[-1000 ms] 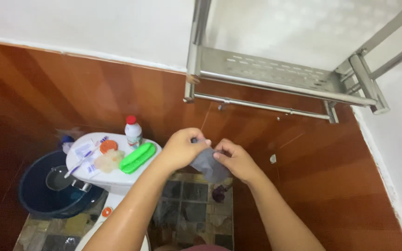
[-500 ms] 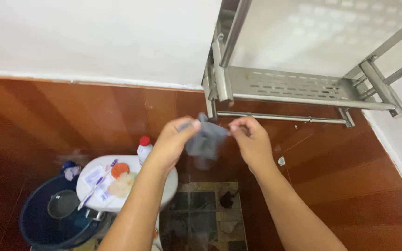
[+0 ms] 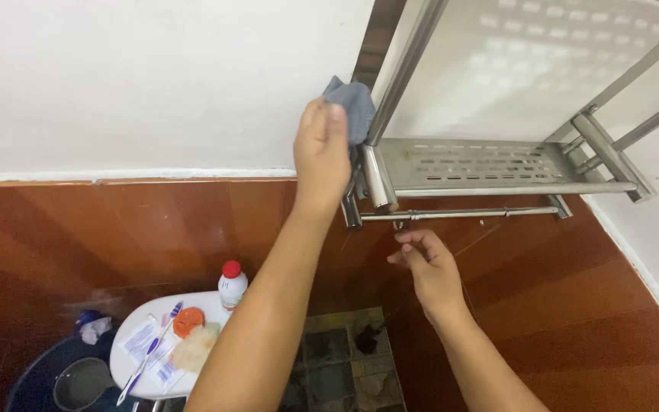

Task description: Cleaning a wall-mounted metal bathroom shelf with a cloth.

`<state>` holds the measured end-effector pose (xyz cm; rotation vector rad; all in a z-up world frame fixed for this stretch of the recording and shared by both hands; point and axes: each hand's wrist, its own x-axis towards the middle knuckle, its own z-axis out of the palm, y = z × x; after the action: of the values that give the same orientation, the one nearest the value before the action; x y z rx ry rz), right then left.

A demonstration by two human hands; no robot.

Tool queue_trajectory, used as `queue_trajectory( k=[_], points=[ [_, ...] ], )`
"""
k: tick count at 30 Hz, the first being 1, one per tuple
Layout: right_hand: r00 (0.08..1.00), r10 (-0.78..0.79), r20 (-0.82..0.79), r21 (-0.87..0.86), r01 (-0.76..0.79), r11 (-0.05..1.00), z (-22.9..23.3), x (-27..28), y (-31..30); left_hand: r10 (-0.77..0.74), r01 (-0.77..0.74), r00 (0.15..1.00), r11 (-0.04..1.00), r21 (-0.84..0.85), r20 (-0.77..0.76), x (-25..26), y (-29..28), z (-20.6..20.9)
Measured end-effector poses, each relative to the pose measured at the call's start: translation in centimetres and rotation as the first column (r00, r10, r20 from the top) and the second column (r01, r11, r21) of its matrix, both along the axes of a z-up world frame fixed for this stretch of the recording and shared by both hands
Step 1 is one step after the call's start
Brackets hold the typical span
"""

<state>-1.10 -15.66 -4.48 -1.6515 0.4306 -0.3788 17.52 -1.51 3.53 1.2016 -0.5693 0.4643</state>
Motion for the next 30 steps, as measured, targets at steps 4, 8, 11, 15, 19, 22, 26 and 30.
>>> queue_trajectory(
  k=[4, 8, 11, 15, 19, 22, 26, 30],
  points=[
    [0.999, -0.039, -0.034, -0.026, 0.038, 0.999, -0.5, -0.7, -0.1, -0.014, 0.012, 0.982, 1.0, 0.011, 0.189, -0.6, -0.2, -3.9],
    [0.992, -0.058, -0.116, -0.053, 0.052, 0.997, -0.2, -1.2, 0.1, -0.056, 0.04, 0.995, 0.981, 0.188, 0.079, -0.5, 1.2, -5.6],
    [0.991, -0.047, -0.126, -0.066, 0.039, 0.997, -1.2, -1.6, -0.3, 0.067, -0.222, 0.928, 0.889, 0.4, 0.366, 0.5, 3.0, -5.1],
    [0.996, -0.009, -0.089, -0.025, 0.007, 1.0, -1.8, -1.8, -0.8, 0.076, -0.253, 0.944, 0.79, 0.558, 0.32, 1.4, 3.5, -4.1],
    [0.998, 0.009, -0.057, -0.046, -0.012, 0.999, -0.9, -1.7, -0.4, -0.02, 0.029, 0.999, 0.941, 0.337, -0.031, 0.7, 0.2, -3.1],
    [0.993, -0.015, -0.119, -0.107, 0.003, 0.994, -0.5, -1.9, 0.3, -0.104, 0.193, 0.946, 0.942, 0.276, -0.307, -0.6, 0.5, -1.5],
    [0.995, 0.001, -0.1, -0.177, -0.019, 0.984, 0.3, -1.4, 0.9, 0.131, -0.071, 0.989, 0.836, 0.545, -0.072, 0.6, 0.7, -3.4],
    [0.995, 0.017, -0.102, -0.272, -0.044, 0.961, -0.7, -1.2, 1.0, 0.133, -0.16, 0.987, 0.698, 0.698, 0.093, 0.2, 2.2, -3.6]
  ],
)
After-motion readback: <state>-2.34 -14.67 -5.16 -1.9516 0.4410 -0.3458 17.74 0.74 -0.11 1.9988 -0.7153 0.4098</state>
